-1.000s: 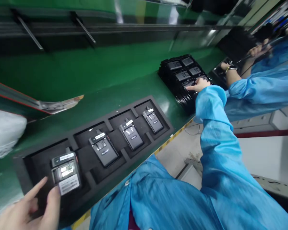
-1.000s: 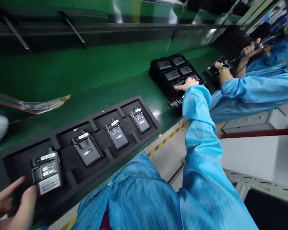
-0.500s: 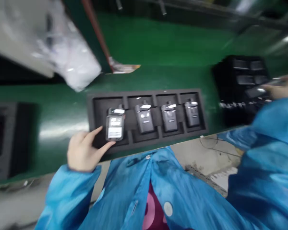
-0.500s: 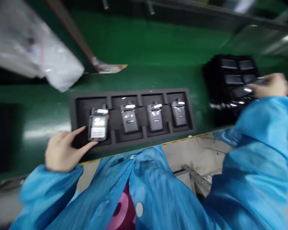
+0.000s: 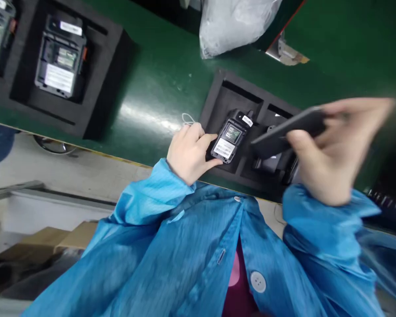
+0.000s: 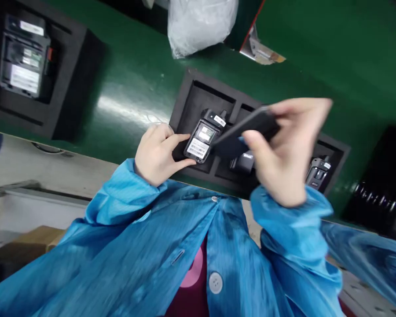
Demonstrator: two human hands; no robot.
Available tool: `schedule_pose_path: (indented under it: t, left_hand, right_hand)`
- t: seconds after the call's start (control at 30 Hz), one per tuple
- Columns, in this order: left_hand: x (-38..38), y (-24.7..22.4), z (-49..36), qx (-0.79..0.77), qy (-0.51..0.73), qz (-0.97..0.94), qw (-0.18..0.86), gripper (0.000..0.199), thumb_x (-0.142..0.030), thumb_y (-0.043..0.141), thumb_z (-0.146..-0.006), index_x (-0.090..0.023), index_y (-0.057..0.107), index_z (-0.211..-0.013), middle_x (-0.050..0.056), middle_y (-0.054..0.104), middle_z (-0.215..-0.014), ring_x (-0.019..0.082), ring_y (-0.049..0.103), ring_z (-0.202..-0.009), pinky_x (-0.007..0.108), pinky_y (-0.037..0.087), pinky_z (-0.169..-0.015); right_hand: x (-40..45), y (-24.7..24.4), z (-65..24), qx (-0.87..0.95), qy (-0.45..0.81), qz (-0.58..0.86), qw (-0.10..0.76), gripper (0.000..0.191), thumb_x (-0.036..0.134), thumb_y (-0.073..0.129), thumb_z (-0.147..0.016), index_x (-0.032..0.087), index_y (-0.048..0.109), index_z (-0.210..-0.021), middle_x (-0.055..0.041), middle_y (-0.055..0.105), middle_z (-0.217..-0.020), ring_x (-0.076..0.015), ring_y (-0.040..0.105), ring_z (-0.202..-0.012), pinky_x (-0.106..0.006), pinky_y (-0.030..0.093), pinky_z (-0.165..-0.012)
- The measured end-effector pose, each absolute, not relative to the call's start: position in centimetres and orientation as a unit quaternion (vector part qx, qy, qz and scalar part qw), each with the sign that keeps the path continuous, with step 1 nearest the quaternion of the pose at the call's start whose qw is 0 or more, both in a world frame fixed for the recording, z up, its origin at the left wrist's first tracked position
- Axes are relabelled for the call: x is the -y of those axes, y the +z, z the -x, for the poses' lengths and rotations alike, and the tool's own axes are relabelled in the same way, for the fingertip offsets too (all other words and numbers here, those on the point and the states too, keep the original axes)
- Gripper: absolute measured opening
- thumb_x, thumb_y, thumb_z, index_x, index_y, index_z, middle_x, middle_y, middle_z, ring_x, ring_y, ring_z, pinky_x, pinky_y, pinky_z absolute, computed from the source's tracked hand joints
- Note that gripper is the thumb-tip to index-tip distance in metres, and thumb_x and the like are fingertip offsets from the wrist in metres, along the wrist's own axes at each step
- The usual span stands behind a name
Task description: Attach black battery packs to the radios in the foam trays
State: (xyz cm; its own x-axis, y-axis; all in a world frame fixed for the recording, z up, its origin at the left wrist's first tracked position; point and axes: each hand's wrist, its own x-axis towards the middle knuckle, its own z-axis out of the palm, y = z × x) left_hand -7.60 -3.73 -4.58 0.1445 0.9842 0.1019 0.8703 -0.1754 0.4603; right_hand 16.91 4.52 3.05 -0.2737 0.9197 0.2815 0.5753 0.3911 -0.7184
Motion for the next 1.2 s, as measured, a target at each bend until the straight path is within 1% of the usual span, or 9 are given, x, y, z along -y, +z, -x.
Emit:
schedule_pose_path:
  t: [0.1,0.2,0.3,0.5,0.63,0.73,0.83,1.03,1.2]
  left_hand:
    - [3.8,-4.4,7.5,-0.633,0.193,-0.732,0.161,0.063,-0.052,0.082,-0.07,-0.016,0.067,-0.12,0.01,0.057,-0.099,0.028,0.052,-0.093,0.041,0.044,-0.079]
    - [3.8,-4.1,7.5,-0.635,0.193,-0.729,0.167,0.06,-0.051,0.083,-0.07,-0.017,0.067,-0.117,0.011,0.058,-0.101,0.029,0.054,-0.096,0.04,0.044,-0.078]
    - [3.7,-4.0,7.5,-0.63,0.191,-0.731,0.177,0.056,-0.05,0.082,-0.072,-0.016,0.067,-0.114,0.011,0.058,-0.103,0.031,0.054,-0.1,0.041,0.044,-0.077]
    - [3.6,-4.0,7.5,-0.63,0.185,-0.726,0.206,0.051,-0.05,0.08,-0.075,-0.017,0.066,-0.11,0.012,0.056,-0.106,0.034,0.055,-0.105,0.044,0.046,-0.08]
    - [3.7,-4.1,7.5,-0.63,0.214,-0.713,0.223,0.047,-0.046,0.08,-0.076,-0.017,0.066,-0.11,0.012,0.056,-0.108,0.035,0.055,-0.107,0.047,0.047,-0.082]
    - [3.8,-4.2,7.5,-0.629,0.24,-0.699,0.242,0.043,-0.043,0.079,-0.076,-0.017,0.067,-0.108,0.012,0.056,-0.108,0.036,0.054,-0.108,0.049,0.046,-0.085]
    - [3.8,-4.1,7.5,-0.63,0.232,-0.701,0.241,0.043,-0.043,0.078,-0.077,-0.017,0.066,-0.109,0.011,0.056,-0.109,0.036,0.054,-0.109,0.049,0.046,-0.085]
    - [3.7,-3.8,7.5,-0.634,0.197,-0.712,0.229,0.044,-0.045,0.078,-0.077,-0.017,0.066,-0.11,0.011,0.056,-0.111,0.035,0.055,-0.109,0.048,0.047,-0.085]
    - [3.7,-3.9,7.4,-0.632,0.181,-0.727,0.196,0.05,-0.049,0.079,-0.075,-0.015,0.066,-0.109,0.012,0.057,-0.108,0.034,0.055,-0.105,0.045,0.047,-0.08]
  right_hand:
    - [-4.1,-0.1,-13.0,0.784,0.316,0.415,0.336,0.042,0.046,0.071,-0.087,0.021,0.047,-0.112,-0.0049,0.048,-0.106,-0.0172,0.056,-0.094,-0.035,0.053,-0.082]
    - [-4.0,-2.2,-11.1,0.8,0.333,0.41,0.286,0.037,0.048,0.064,-0.092,0.023,0.044,-0.109,-0.0039,0.048,-0.106,-0.0178,0.057,-0.095,-0.038,0.054,-0.087]
    - [-4.3,-2.4,-11.0,0.819,0.319,0.413,0.238,0.036,0.048,0.061,-0.093,0.023,0.043,-0.11,-0.0052,0.049,-0.109,-0.0197,0.057,-0.099,-0.04,0.053,-0.09]
    - [-4.6,-1.6,-11.4,0.846,0.268,0.437,0.145,0.039,0.047,0.052,-0.094,0.021,0.037,-0.12,-0.009,0.048,-0.116,-0.0224,0.056,-0.104,-0.043,0.052,-0.092]
    - [-4.2,-2.0,-11.5,0.86,0.204,0.45,0.127,0.04,0.049,0.049,-0.096,0.02,0.04,-0.122,-0.0123,0.046,-0.121,-0.026,0.051,-0.11,-0.047,0.047,-0.097]
    - [-3.8,-2.0,-11.3,0.866,0.146,0.464,0.117,0.04,0.05,0.046,-0.098,0.018,0.045,-0.121,-0.014,0.047,-0.119,-0.0293,0.047,-0.113,-0.052,0.04,-0.102]
    - [-3.5,-2.2,-11.1,0.873,0.127,0.457,0.114,0.04,0.049,0.044,-0.098,0.017,0.047,-0.122,-0.0142,0.048,-0.118,-0.0301,0.047,-0.114,-0.052,0.036,-0.104]
    - [-3.2,-3.1,-11.2,0.883,0.097,0.445,0.115,0.043,0.047,0.046,-0.099,0.014,0.049,-0.127,-0.0162,0.048,-0.123,-0.031,0.045,-0.116,-0.051,0.036,-0.103]
    - [-1.8,-3.3,-10.4,0.88,-0.008,0.468,0.08,0.042,0.041,0.039,-0.102,0.014,0.053,-0.131,-0.0177,0.049,-0.126,-0.0321,0.046,-0.112,-0.049,0.039,-0.097]
